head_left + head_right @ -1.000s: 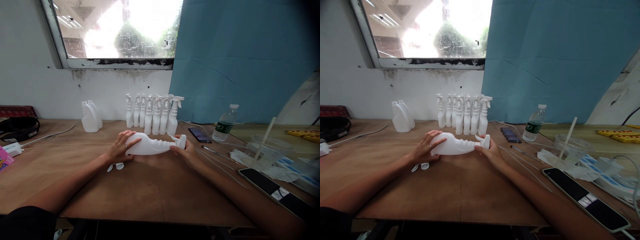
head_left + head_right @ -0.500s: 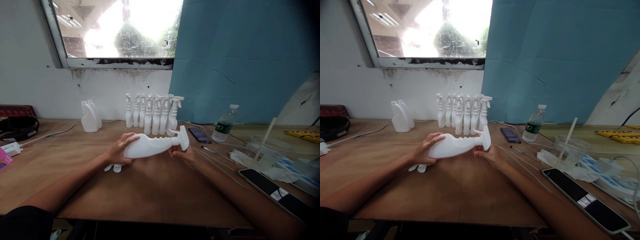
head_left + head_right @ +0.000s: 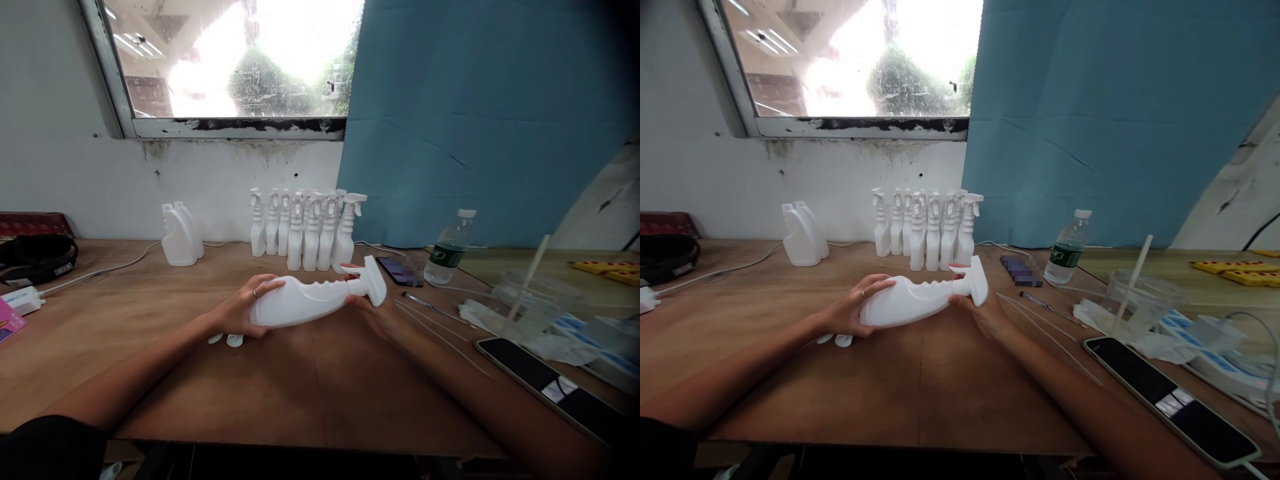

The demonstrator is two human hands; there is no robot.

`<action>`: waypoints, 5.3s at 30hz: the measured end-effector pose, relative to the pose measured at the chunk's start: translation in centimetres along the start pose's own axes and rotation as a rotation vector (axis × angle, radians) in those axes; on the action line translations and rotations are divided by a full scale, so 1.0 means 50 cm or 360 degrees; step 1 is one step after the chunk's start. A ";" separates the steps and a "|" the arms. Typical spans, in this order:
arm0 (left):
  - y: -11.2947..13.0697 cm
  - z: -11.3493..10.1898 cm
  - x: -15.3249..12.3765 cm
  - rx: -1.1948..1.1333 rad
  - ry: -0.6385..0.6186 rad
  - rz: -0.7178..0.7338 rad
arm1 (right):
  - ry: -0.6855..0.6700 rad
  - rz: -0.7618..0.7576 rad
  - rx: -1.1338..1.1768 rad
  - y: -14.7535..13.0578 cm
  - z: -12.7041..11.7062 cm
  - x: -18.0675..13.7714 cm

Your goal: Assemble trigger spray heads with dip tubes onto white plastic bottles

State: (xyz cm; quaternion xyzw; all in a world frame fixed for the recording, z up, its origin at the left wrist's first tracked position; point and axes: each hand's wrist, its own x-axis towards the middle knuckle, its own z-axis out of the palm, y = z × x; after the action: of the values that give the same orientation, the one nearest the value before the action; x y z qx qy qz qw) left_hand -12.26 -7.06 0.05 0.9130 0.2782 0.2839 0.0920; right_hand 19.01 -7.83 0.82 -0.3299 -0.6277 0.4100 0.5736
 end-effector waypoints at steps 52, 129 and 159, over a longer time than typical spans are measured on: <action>-0.223 0.052 0.206 -0.0041 0.0743 -0.1074 | -0.0900 -0.0259 -0.1914 0.110 -0.120 0.054; 0.113 0.109 0.025 -0.0167 0.0086 -0.0334 | -0.0982 -0.0801 -0.1084 0.046 0.045 -0.036; 0.107 0.124 0.020 -0.0233 0.0043 -0.0382 | -0.0197 0.0064 -0.2512 0.102 -0.208 0.095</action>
State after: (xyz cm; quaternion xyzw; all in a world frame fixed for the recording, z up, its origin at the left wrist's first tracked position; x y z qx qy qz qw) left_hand -5.60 -10.97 -2.84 0.8601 0.3651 0.3028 0.1878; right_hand 28.45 0.06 -1.52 -0.6271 -0.7577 -0.1286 0.1268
